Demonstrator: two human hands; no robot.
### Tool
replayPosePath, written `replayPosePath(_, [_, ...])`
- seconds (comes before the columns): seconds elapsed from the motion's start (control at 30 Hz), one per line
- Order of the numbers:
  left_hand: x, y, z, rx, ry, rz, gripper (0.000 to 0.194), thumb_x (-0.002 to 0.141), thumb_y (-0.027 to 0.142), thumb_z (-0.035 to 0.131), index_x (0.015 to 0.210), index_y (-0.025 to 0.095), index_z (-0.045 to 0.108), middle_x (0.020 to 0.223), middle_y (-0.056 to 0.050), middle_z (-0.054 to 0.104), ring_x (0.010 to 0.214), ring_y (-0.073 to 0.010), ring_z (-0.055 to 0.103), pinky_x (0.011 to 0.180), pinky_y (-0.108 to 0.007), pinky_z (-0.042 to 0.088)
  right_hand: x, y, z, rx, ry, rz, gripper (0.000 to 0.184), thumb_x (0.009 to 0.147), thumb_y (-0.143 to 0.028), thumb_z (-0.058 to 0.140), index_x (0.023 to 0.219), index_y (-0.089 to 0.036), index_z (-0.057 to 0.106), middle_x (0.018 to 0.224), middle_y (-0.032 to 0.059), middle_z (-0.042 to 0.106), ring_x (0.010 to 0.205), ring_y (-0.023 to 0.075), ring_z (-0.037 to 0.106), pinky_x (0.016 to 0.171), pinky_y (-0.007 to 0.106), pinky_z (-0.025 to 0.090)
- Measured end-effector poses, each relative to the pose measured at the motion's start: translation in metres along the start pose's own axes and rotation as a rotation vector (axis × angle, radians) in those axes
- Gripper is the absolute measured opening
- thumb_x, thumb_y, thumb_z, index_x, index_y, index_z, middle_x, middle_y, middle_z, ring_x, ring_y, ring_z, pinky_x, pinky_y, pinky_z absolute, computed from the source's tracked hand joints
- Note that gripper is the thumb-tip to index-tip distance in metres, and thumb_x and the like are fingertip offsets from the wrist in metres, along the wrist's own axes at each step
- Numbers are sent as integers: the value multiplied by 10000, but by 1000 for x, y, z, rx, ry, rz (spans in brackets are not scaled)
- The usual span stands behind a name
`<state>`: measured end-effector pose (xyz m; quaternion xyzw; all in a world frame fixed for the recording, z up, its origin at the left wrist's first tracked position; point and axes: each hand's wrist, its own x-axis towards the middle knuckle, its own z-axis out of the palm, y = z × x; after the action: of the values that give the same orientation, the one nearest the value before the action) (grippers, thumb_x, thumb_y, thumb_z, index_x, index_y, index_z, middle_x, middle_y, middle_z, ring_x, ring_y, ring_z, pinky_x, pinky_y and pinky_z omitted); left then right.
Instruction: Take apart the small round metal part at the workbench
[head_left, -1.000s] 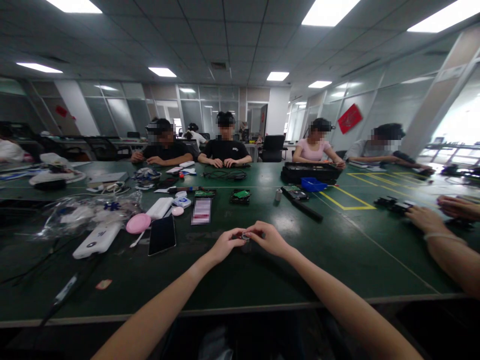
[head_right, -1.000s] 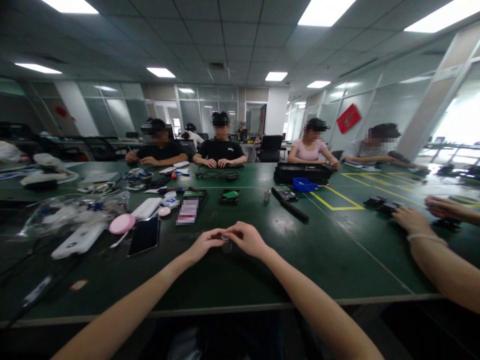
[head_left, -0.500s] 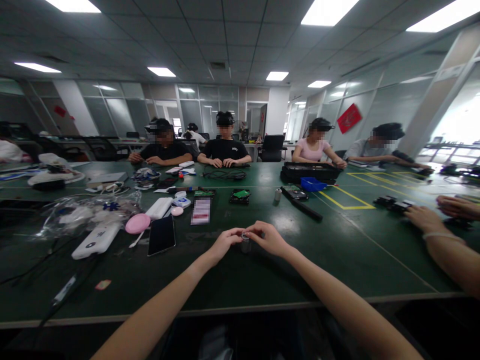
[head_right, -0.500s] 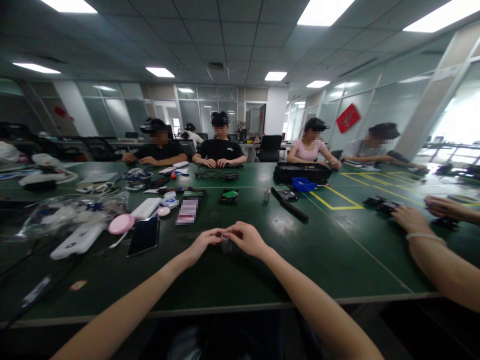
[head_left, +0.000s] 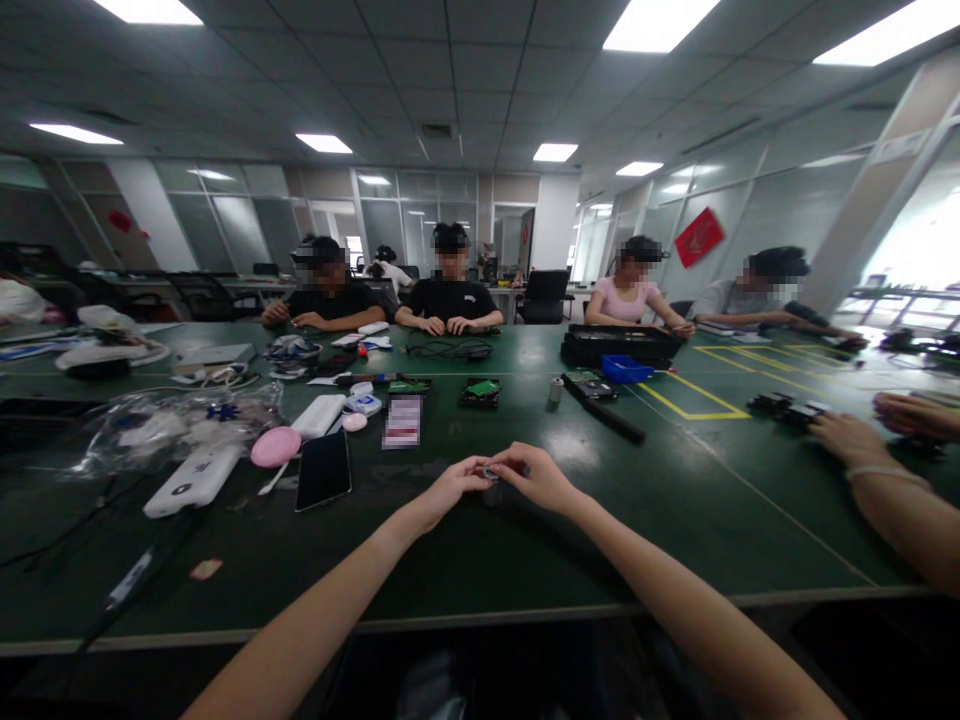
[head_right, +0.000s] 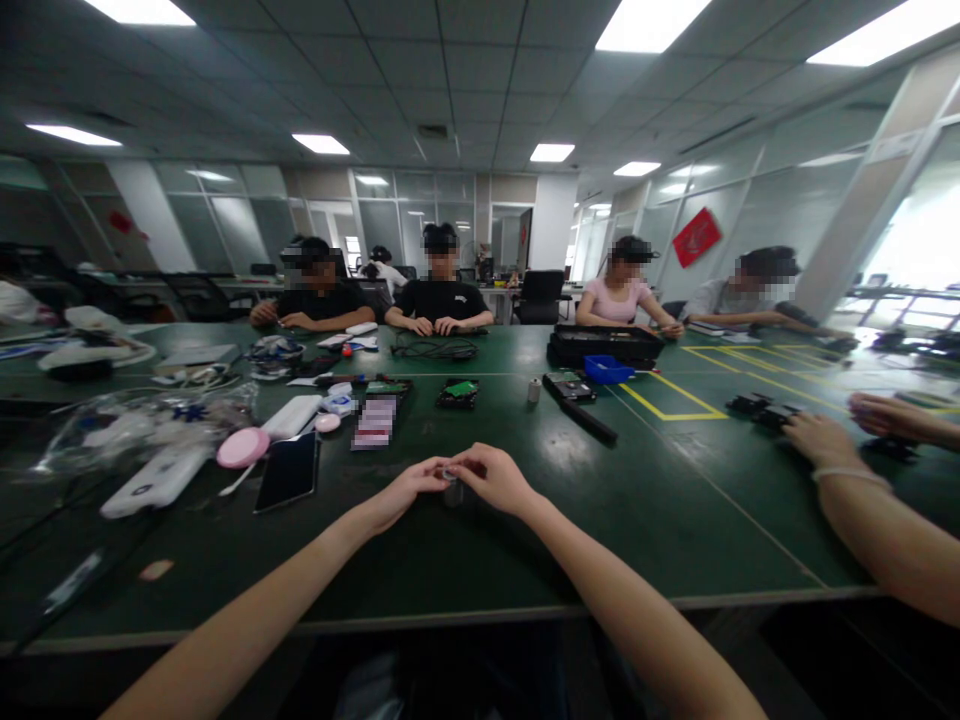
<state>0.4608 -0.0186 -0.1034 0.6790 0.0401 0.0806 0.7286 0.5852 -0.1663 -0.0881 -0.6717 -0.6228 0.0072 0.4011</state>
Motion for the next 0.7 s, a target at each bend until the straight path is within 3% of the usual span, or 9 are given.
replayPosePath(0.47, [-2,2,2,64,6,-3,393,654,130,676,1044,159,635,1016,-48,659,974,-202,581,881,-317,400,0,1,1,-8,20,42,243,897,-365,534,964,-200,699,797,36,614,677,133,540,629,251,426])
replayPosePath(0.63, [-1,-6,-2,212,18,64,438,669,155,708,1097,156,618,1045,-68,664,979,-211,594,868,-323,433,4,6,-7,20,99,81,247,900,-351,525,973,-191,698,808,40,636,696,138,543,639,252,428])
replayPosePath(0.7, [-1,-8,-3,309,30,96,463,667,182,732,1114,157,616,1059,-77,666,963,-216,602,825,-315,451,4,13,-15,-8,60,96,246,887,-347,543,965,-187,712,788,38,637,687,136,540,634,246,420])
